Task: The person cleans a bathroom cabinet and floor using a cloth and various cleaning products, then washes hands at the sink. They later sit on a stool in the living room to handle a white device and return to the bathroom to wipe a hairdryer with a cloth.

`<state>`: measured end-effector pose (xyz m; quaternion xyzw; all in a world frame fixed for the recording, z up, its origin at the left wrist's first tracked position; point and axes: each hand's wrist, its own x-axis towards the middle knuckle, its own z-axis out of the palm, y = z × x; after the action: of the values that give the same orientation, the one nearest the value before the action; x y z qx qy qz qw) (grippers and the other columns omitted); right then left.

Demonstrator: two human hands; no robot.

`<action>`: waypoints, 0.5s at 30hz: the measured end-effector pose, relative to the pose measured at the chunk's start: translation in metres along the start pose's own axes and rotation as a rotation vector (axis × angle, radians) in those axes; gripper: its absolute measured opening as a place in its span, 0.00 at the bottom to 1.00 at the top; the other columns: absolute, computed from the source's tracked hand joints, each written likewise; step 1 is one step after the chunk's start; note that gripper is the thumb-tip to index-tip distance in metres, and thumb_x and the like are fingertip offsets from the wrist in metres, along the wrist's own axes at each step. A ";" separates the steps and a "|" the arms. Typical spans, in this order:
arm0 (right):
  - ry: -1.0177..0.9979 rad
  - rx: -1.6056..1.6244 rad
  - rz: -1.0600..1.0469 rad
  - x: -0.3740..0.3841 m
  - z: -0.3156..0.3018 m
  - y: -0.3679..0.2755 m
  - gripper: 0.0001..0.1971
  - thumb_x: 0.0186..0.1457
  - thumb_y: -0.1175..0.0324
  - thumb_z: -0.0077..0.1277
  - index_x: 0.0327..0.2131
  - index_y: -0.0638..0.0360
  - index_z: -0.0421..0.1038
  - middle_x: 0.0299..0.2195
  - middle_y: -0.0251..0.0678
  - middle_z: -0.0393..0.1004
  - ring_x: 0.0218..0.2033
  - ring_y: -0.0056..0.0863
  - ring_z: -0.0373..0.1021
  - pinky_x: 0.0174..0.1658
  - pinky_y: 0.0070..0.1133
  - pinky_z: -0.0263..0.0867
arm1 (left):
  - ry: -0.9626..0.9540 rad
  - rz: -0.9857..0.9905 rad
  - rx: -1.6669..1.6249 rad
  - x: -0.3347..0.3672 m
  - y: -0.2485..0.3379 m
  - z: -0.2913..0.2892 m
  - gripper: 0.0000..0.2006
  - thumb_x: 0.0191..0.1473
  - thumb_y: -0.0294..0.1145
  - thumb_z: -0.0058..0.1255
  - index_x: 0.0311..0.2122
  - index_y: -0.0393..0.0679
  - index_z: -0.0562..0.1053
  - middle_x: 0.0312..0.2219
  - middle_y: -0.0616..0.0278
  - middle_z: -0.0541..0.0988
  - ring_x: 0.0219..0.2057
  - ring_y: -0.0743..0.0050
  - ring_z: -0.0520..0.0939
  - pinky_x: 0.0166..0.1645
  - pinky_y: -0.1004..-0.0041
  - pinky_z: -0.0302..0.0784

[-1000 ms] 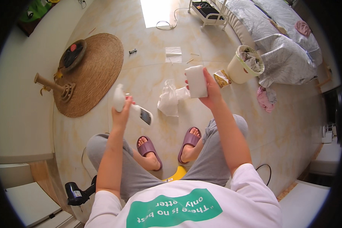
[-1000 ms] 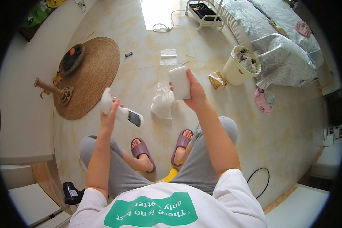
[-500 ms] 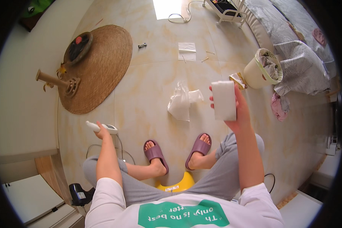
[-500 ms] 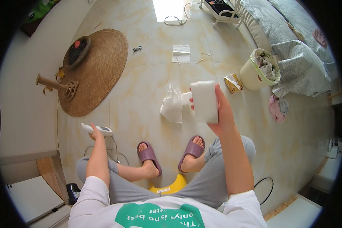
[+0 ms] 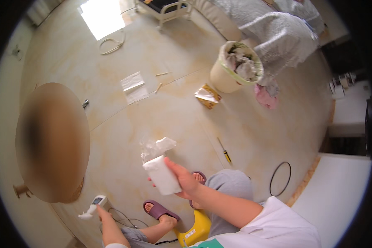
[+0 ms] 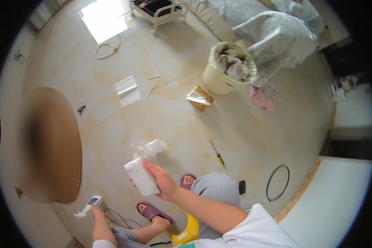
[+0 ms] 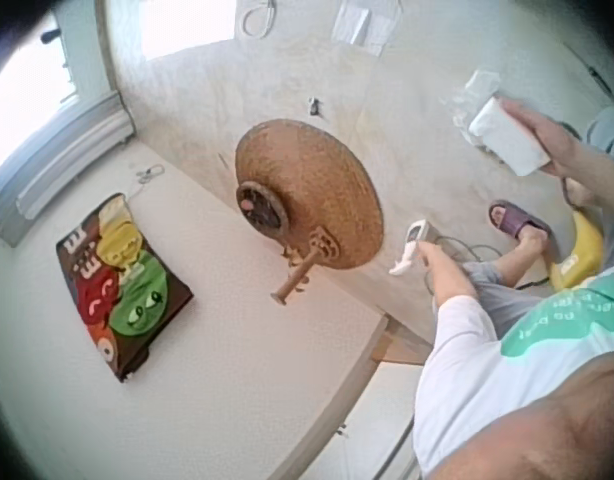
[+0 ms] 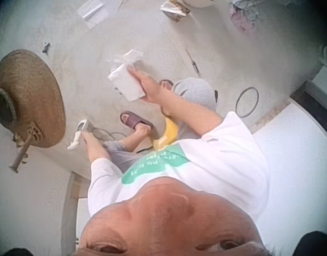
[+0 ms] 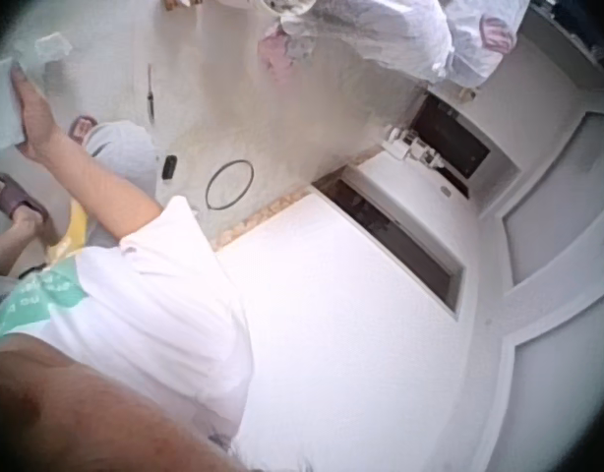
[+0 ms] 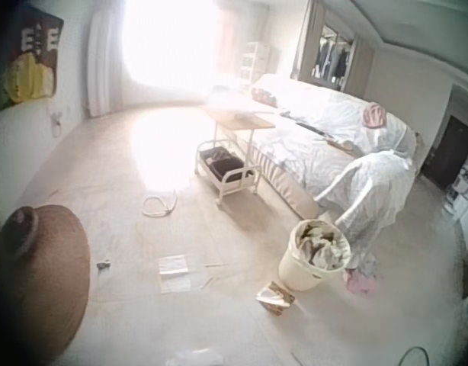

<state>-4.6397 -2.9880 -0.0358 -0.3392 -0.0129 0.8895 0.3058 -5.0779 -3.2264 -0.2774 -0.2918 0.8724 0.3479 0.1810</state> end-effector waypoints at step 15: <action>0.057 0.633 -0.319 -0.268 0.001 -0.058 0.29 0.61 0.46 0.38 0.56 0.60 0.62 0.50 0.43 0.70 0.45 0.37 0.72 0.49 0.35 0.69 | -0.389 1.036 1.643 -0.518 0.089 -0.304 0.29 0.51 0.48 0.53 0.51 0.36 0.65 0.44 0.47 0.73 0.49 0.55 0.72 0.54 0.59 0.65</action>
<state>-4.4533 -3.0887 0.1380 -0.2459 0.2191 0.7806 0.5313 -4.7728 -3.1927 0.2468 0.4044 0.8175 -0.2873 0.2926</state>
